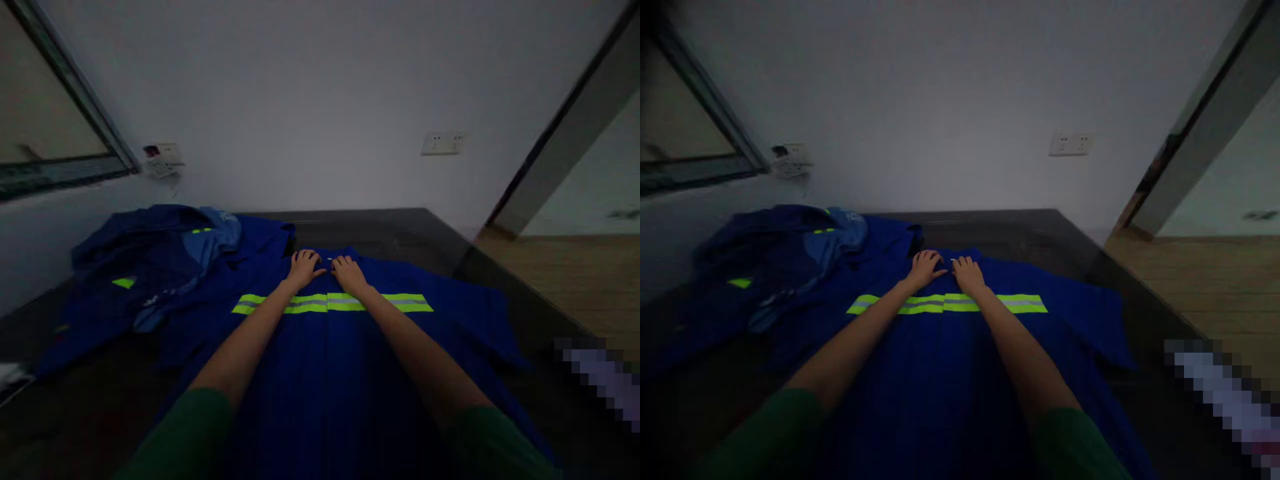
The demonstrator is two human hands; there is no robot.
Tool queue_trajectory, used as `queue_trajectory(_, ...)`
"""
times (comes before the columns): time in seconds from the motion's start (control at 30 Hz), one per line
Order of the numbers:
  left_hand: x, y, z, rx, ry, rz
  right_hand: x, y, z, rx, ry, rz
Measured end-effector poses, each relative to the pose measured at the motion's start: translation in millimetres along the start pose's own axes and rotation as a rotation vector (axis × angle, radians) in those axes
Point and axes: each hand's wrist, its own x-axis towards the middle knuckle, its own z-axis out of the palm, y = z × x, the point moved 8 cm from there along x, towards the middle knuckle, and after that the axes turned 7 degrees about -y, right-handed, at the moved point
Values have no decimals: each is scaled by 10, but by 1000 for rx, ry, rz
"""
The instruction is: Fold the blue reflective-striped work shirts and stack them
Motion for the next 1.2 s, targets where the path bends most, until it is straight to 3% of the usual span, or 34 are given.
queue_trajectory(0.17, -346, 120, -36, -4, -44, -23, -112, -44, -103, 23, 31, 64)
queue_trajectory(0.33, -778, 338, 154, -54, -208, 54, -368, -130, -325, 114, 95, 109)
queue_trajectory(0.47, -914, 383, 255, -57, -254, 55, -703, -257, -404, 126, 19, 39)
queue_trajectory(0.53, -926, 371, 263, -56, -254, 43, -899, -210, -403, 85, -43, 41)
queue_trajectory(0.63, -939, 335, 260, -69, -270, 21, -1207, 138, -402, 16, -129, 153)
queue_trajectory(0.8, -963, 261, 241, -71, -273, -11, -1792, 1225, -418, 17, -184, 437)
queue_trajectory(0.93, -923, 207, 253, -84, -261, -30, -2217, 1962, -215, 59, -256, 595)
queue_trajectory(1.03, -882, 182, 258, -112, -244, -33, -2314, 2167, -87, 58, -261, 605)
queue_trajectory(1.2, -837, 195, 180, -189, -189, -18, -2207, 2164, -117, 61, -178, 603)
